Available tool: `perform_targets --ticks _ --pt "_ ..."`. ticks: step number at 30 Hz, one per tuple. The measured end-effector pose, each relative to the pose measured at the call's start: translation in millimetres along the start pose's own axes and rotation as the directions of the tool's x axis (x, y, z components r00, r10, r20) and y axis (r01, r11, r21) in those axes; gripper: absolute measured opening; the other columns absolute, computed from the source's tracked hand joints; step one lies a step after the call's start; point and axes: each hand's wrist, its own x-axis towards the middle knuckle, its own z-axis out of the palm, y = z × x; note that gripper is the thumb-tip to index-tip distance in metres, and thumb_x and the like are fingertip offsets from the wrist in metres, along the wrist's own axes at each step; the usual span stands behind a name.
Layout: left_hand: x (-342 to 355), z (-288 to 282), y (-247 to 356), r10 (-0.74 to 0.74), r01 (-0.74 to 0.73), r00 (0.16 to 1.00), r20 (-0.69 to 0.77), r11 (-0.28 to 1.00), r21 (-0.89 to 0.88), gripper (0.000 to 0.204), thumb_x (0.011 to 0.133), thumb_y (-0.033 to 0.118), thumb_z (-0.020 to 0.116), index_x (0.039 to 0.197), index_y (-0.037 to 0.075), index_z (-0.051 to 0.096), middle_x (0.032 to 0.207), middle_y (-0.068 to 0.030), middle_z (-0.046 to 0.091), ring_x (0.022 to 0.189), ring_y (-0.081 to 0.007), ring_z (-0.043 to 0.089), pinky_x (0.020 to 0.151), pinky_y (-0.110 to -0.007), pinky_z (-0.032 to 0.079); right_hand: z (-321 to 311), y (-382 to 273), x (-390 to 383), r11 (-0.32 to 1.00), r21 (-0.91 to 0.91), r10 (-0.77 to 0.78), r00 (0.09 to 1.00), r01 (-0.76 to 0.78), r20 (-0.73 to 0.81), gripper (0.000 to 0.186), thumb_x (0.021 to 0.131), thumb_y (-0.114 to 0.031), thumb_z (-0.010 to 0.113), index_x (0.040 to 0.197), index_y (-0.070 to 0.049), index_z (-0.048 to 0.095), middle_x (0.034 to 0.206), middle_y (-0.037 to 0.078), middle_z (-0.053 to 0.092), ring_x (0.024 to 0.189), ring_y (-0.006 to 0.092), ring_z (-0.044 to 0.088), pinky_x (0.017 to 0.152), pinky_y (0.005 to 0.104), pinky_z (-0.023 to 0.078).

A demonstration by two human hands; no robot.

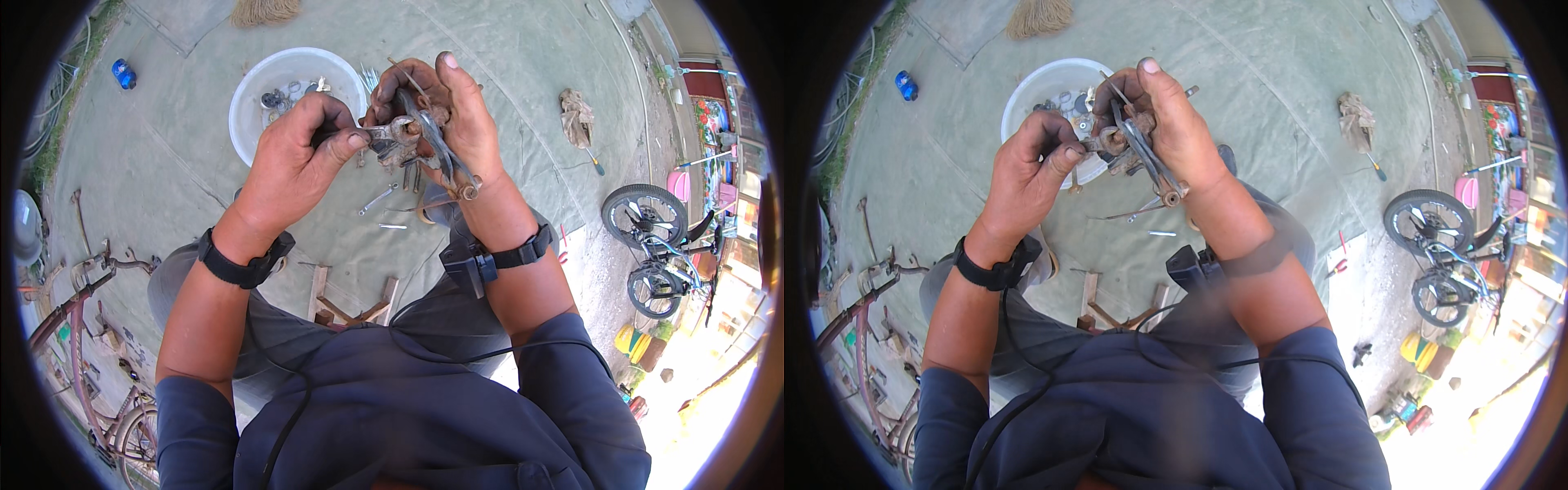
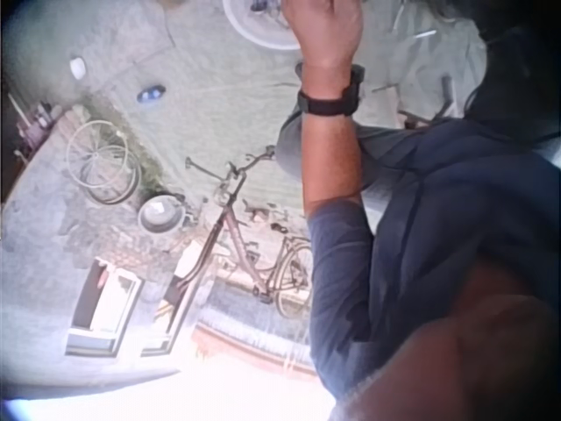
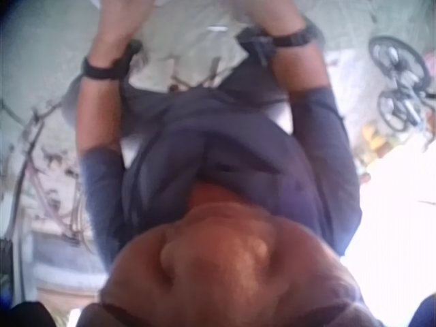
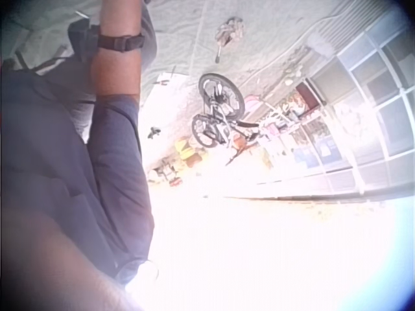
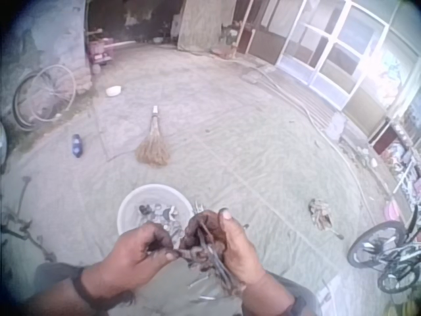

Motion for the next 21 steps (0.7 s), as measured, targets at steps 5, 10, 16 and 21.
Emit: perform_targets --ticks 5,10,16,21 --pt "0.6 -3.0 -1.7 0.012 -0.011 1.0 -0.018 0.999 0.04 0.018 0.097 0.017 0.067 0.099 0.003 0.055 0.091 -0.0007 0.058 0.083 -0.0093 0.054 0.077 -0.024 0.047 0.4 -6.3 -4.9 0.999 -0.05 0.02 0.998 -0.017 0.056 0.077 0.098 -0.07 0.032 0.11 0.0 0.062 0.092 0.008 0.063 0.083 0.0158 0.061 0.072 0.029 0.049" --pt "1.0 -2.9 -3.2 0.016 -0.015 1.0 -0.024 0.999 0.044 0.02 0.097 0.018 0.067 0.098 0.003 0.055 0.091 -0.0008 0.059 0.083 -0.0091 0.054 0.077 -0.025 0.047 -1.4 -9.4 -9.9 1.0 -0.017 0.023 0.993 -0.021 0.117 0.076 0.099 -0.068 0.032 0.121 0.0 0.059 0.098 0.005 0.06 0.089 0.0134 0.059 0.073 0.027 0.048" --pt "2.6 1.0 -6.7 0.058 -0.058 0.994 -0.098 0.998 0.005 0.02 0.094 0.016 0.071 0.096 0.003 0.056 0.078 -0.0014 0.056 0.071 -0.011 0.05 0.066 -0.027 0.044 -10.5 -13.7 -13.2 0.997 -0.08 0.021 0.979 -0.005 0.201 0.064 0.095 -0.049 0.053 0.136 -0.001 0.051 0.116 0.008 0.059 0.105 0.0173 0.057 0.087 0.0292 0.047" --pt "0.8 3.1 -9.0 -0.016 0.011 0.998 -0.061 0.996 -0.084 0.021 0.095 0.017 0.07 0.095 0.003 0.055 0.078 0.0003 0.053 0.073 -0.0094 0.048 0.066 -0.026 0.043 -19.5 -20.9 -12.4 0.998 -0.032 0.058 0.955 -0.051 0.291 0.066 0.088 -0.037 0.062 0.141 0.001 0.046 0.124 0.012 0.058 0.112 0.0198 0.056 0.096 0.0324 0.044"
